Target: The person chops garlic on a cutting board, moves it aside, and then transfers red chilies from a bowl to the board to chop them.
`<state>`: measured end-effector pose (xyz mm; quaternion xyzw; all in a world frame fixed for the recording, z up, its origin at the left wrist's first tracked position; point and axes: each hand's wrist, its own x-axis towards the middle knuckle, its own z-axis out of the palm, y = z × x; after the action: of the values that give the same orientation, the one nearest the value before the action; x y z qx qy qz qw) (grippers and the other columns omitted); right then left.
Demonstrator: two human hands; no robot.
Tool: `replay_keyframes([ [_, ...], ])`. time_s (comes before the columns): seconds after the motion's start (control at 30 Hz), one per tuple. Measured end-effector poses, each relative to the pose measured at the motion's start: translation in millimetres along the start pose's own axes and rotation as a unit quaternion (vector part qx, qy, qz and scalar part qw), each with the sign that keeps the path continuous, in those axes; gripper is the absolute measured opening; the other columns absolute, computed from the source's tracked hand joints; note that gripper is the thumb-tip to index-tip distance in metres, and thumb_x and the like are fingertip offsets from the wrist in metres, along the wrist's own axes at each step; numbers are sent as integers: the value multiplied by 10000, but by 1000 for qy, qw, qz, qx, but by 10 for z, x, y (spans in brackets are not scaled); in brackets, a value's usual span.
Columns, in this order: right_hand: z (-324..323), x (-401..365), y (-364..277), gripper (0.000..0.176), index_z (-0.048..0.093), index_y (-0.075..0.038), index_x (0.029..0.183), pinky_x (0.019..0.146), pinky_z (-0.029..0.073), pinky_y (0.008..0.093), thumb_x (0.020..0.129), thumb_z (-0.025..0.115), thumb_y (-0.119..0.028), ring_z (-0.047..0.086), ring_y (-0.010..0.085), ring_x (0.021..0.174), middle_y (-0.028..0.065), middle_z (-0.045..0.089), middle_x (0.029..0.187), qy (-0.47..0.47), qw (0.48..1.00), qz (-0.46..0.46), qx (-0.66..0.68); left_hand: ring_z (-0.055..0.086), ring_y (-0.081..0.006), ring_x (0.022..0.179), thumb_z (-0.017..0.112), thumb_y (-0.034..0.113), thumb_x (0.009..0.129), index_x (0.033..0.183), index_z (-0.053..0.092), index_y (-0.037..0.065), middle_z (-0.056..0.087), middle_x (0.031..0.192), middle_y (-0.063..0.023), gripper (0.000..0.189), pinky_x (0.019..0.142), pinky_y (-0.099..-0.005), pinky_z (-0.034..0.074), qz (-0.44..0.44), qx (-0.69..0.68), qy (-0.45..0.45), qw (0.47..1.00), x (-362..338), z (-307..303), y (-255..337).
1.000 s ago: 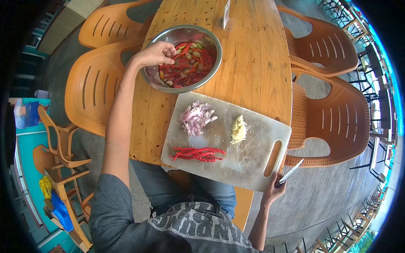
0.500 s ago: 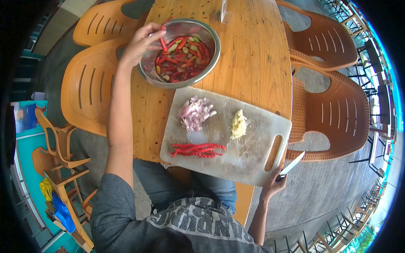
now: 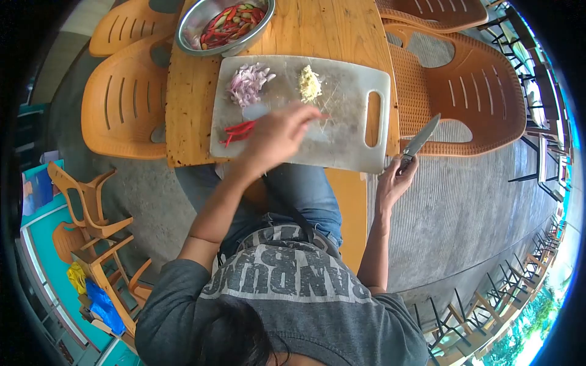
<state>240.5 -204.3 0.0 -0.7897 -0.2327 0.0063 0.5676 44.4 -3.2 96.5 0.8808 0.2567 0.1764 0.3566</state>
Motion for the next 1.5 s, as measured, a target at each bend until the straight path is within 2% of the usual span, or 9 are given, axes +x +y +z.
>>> replay_keyframes([
  [0.23,-203,-250,-308,439,542,-21,1397,538,376,208,967,615,-62,476,49,627,52,631,1013,-128,992,12,-15,622,-287,959,632,-5,840,1071,673,37,593,1025,-113,238,795,-401,545,3,208,73,975,-169,776,21],
  [0.4,-207,-652,-501,402,558,-8,1378,654,428,243,977,568,-35,459,70,746,5,489,824,-199,978,-16,-67,634,-288,949,682,39,843,994,697,49,609,1037,-100,152,797,-396,530,37,72,138,987,-395,735,-107],
  [0.6,-618,-583,98,265,570,17,1211,700,517,252,986,436,-24,596,144,925,92,555,1131,-25,981,122,151,640,-303,920,643,12,852,975,675,63,630,953,-90,137,791,-410,519,-82,-22,186,979,-468,564,-172],
  [0.67,-890,-442,311,263,564,4,1203,808,548,335,963,462,-37,609,199,1023,119,541,1147,-90,976,151,-127,648,-306,893,679,66,847,977,676,55,639,938,-98,130,776,-418,521,-50,17,192,980,-431,596,-159],
  [0.87,-773,-772,1815,307,630,-38,1117,601,490,359,811,652,-22,576,138,645,115,658,906,-50,973,143,-172,634,-309,950,733,127,821,1059,680,73,638,988,-117,250,828,-419,517,-22,105,165,980,-269,914,-44],
  [0.97,-706,-1027,1910,268,638,-24,1095,772,522,317,830,631,-61,658,174,878,129,677,928,-98,964,180,-170,620,-307,978,691,27,808,1063,673,54,622,988,-116,257,859,-411,505,-21,103,173,979,-245,988,-60],
  [1.23,-851,-979,1216,294,506,13,1257,574,608,297,982,402,-6,678,158,690,136,654,913,-94,969,230,-16,626,-307,939,655,-19,817,1055,670,37,605,957,-118,245,831,-404,516,-27,94,167,981,-276,988,-182],
  [1.37,-1115,-501,550,526,397,-48,1433,417,403,249,1041,463,-392,430,74,512,81,584,857,-168,884,434,37,632,-314,911,650,-14,826,1087,674,46,603,938,-123,269,802,-411,523,-34,97,168,980,-276,977,-148],
  [1.5,-968,-446,380,507,326,-78,1515,469,420,237,1056,446,-256,433,57,575,54,542,893,-106,984,131,-51,635,-312,898,645,-13,831,1105,682,47,603,926,-123,283,776,-417,528,-39,85,151,984,-306,867,-150],
])
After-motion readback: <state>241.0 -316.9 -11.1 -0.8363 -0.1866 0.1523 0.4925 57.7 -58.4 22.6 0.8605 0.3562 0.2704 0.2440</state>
